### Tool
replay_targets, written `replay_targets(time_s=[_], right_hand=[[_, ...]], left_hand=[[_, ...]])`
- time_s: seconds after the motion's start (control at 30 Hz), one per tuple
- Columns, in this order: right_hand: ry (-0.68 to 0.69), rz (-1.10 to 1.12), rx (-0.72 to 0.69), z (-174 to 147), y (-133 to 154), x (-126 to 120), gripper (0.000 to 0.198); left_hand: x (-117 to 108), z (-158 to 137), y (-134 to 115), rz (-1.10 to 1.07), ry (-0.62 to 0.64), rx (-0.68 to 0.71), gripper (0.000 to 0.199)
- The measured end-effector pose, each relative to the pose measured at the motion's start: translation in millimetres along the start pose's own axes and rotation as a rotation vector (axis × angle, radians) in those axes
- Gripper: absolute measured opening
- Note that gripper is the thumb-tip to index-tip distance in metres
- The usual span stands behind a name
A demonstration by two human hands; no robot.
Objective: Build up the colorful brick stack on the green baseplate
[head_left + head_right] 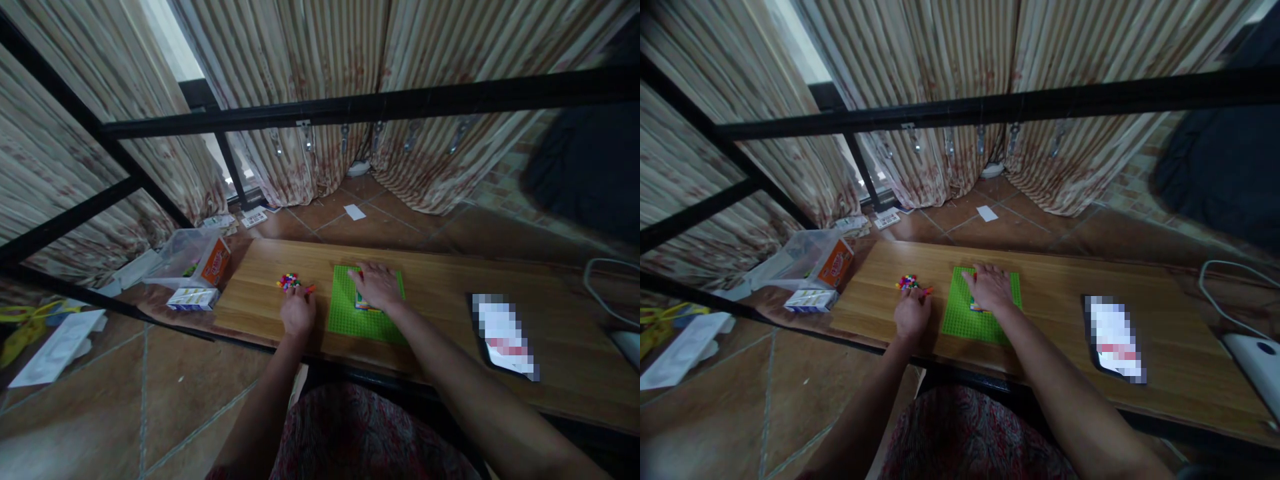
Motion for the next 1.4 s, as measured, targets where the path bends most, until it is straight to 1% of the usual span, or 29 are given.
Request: replay_targets(time_s=[0.1,0.17,0.27,0.37,0.43,0.5,0.57,0.63,0.7,0.77,0.87,0.93,1.03,1.2,1.4], right_hand=[[-0.008,0.166,0.051,5.8,-10.6,-1.5,0.056],[-0.033,0.313,0.077,9.3,-19.5,-2.6,0.056],[-0.084,0.494,0.086,13.1,-29.6,-2.7,0.052],[-0.146,0.616,0.075,16.4,-34.8,-3.1,0.046],[-0.209,0.729,0.094,17.2,-42.7,-4.4,0.043],[-0.297,0.861,0.158,13.5,-59.6,-5.0,0.042],[-0.406,0.956,0.239,2.3,-83.0,-4.9,0.041],[-0.505,0.969,0.302,-15.5,-106.6,-4.2,0.041],[-0.555,0.912,0.336,-35.2,-125.0,-2.0,0.041],[-0.556,0.823,0.331,-51.4,-134.9,1.1,0.043],[-0.539,0.69,0.266,-64.5,-135.2,3.5,0.043],[-0.532,0.617,0.233,-66.4,-131.6,3.9,0.041],[-0.518,0.543,0.233,-63.8,-128.4,4.6,0.038],[-0.504,0.508,0.21,-61.4,-125.6,3.4,0.036],[-0.487,0.493,0.216,-62.2,-125.5,4.1,0.034]], left_hand=[[-0.9,-1.5,1.9,-0.015,0.013,-0.026,0.02],[-0.7,-4.7,1.9,-0.077,0.022,-0.03,0.019],[-0.3,-11.1,-5.0,-0.263,0.017,0.003,0.015],[-1.6,-16.7,-22.1,-0.531,-0.005,0.089,0.009],[-1.6,-19.7,-35.4,-0.726,0.006,0.137,0.007],[-1.5,-22.5,-48.5,-0.893,0.036,0.165,0.005],[-3.2,-25.8,-60.9,-1.001,0.059,0.186,0.005],[-6.8,-29.6,-72.7,-1.044,0.068,0.211,0.006],[-11.6,-33.5,-84.8,-1.032,0.072,0.255,0.008],[-16.1,-37.2,-98.7,-0.965,0.08,0.336,0.01],[-20.3,-40.9,-117.4,-0.809,0.069,0.476,0.013],[-20.9,-41.4,-125.8,-0.7,0.037,0.55,0.014],[-18.9,-40.1,-133.6,-0.588,-0.008,0.628,0.017],[-13.6,-36.4,-135.2,-0.571,-0.034,0.653,0.028],[-8.0,-35.7,-134.2,-0.54,0.003,0.636,0.031]])
Point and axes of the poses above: each hand's wrist, its own z-axis towards the middle knuckle, its own x-axis out of the palm, y = z × x, the point moved 9 cm from there along z, towards the middle knuckle, and after that the axes turned 3 degrees about x, right-handed, at the moved point
